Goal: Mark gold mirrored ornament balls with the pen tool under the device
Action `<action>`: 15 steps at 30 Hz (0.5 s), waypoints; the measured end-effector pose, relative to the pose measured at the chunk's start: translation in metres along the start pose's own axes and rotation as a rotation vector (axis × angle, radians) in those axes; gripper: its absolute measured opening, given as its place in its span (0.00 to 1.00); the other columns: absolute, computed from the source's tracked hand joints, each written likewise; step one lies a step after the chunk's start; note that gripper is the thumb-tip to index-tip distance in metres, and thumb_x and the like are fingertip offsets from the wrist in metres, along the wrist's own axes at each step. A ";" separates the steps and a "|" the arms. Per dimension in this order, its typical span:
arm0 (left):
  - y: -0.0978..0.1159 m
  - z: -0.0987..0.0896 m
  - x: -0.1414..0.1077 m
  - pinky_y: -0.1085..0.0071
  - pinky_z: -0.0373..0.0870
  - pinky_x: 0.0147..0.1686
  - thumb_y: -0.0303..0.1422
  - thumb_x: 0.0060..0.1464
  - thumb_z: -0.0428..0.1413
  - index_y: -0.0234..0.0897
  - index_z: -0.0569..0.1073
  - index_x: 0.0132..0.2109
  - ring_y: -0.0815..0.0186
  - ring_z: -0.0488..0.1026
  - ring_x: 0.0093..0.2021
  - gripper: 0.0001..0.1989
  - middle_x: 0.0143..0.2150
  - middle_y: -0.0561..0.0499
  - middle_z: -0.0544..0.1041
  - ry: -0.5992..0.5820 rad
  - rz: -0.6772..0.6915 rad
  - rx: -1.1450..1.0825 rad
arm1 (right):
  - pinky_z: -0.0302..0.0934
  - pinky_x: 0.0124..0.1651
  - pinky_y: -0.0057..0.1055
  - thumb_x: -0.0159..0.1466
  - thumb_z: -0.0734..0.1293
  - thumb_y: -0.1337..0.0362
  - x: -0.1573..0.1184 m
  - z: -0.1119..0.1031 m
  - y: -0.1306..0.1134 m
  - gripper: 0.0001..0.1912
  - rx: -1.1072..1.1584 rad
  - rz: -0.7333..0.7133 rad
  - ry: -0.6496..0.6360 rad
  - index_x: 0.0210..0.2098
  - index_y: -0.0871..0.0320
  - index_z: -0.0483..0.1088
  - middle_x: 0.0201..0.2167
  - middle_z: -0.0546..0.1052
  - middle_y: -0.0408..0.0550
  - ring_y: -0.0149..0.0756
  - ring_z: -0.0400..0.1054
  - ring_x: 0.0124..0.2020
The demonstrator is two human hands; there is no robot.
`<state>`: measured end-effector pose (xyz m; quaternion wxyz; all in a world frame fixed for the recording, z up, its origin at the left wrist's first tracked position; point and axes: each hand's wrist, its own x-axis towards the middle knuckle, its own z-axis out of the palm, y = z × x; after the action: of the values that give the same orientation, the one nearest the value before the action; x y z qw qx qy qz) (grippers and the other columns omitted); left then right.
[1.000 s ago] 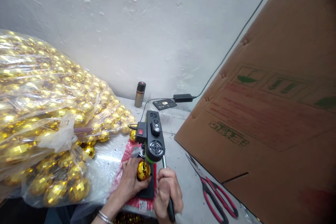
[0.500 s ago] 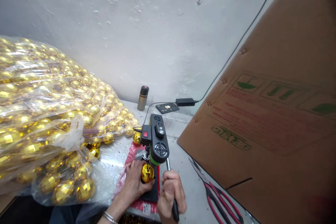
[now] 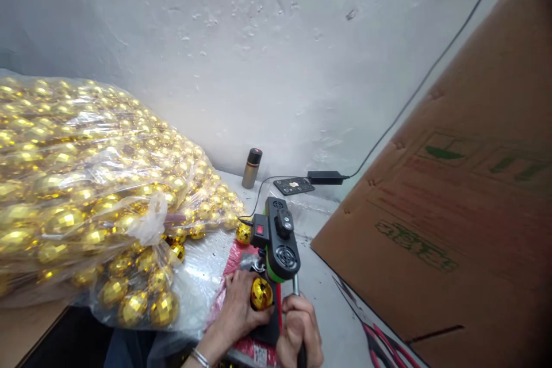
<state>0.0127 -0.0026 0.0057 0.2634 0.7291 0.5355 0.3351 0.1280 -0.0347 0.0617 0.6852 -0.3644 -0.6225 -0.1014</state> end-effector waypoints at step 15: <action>-0.028 -0.056 -0.037 0.43 0.63 0.63 0.52 0.47 0.69 0.39 0.64 0.69 0.39 0.69 0.64 0.47 0.66 0.34 0.72 -0.057 0.172 0.177 | 0.52 0.22 0.28 0.74 0.60 0.64 0.079 -0.020 -0.038 0.16 0.046 0.362 -0.194 0.29 0.55 0.67 0.23 0.66 0.41 0.29 0.56 0.19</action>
<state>-0.0544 -0.0287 0.0131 0.1834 0.8019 0.4909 0.2870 0.1374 -0.0498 0.1498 0.6371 -0.4625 -0.6122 0.0733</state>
